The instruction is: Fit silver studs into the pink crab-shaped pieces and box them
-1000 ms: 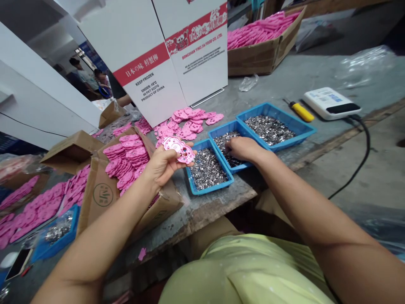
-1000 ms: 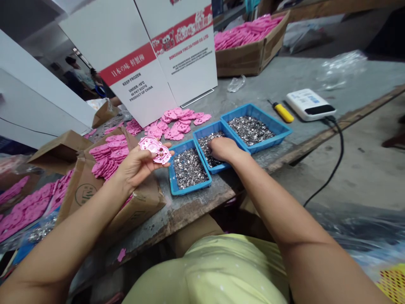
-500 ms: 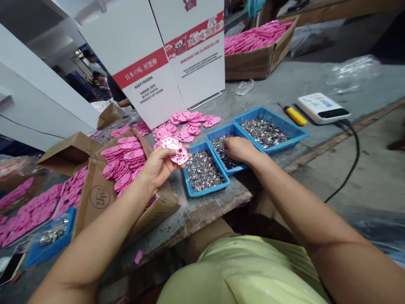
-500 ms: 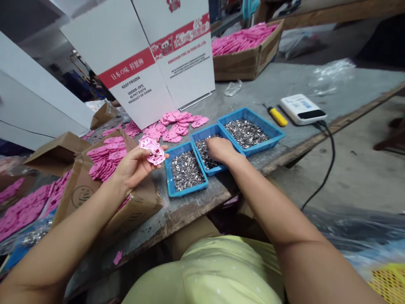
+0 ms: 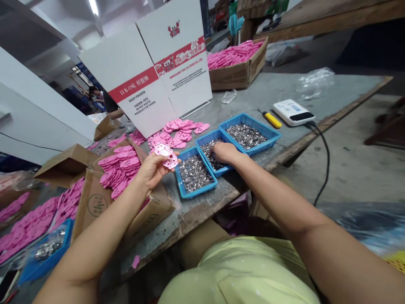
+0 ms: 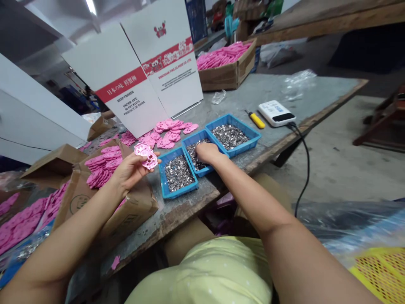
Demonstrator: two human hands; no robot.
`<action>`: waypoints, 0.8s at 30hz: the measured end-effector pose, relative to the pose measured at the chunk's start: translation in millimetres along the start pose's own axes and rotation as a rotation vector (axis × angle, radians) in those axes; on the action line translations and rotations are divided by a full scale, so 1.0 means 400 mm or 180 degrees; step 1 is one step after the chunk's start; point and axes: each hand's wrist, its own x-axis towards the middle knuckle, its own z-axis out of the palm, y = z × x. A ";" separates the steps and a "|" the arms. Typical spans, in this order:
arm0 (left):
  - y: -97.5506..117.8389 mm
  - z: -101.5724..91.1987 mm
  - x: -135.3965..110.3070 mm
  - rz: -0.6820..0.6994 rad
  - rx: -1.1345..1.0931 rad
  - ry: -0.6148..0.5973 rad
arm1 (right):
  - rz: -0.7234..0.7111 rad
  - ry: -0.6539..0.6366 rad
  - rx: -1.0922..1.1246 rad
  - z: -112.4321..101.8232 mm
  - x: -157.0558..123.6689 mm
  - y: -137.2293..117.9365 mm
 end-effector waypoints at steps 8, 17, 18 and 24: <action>0.006 0.003 -0.003 0.0013 -0.0019 0.0008 | 0.0023 -0.0001 -0.0026 -0.006 -0.005 -0.006; -0.002 -0.007 0.003 0.0043 -0.0070 0.0028 | 0.0172 0.0071 0.0027 0.001 0.004 -0.003; -0.002 -0.008 0.004 0.0043 -0.0074 0.0028 | 0.0188 0.0073 0.0032 0.001 0.004 -0.003; -0.014 -0.010 0.007 0.0068 -0.0081 -0.0022 | 0.0212 0.0013 -0.0008 0.009 0.014 0.001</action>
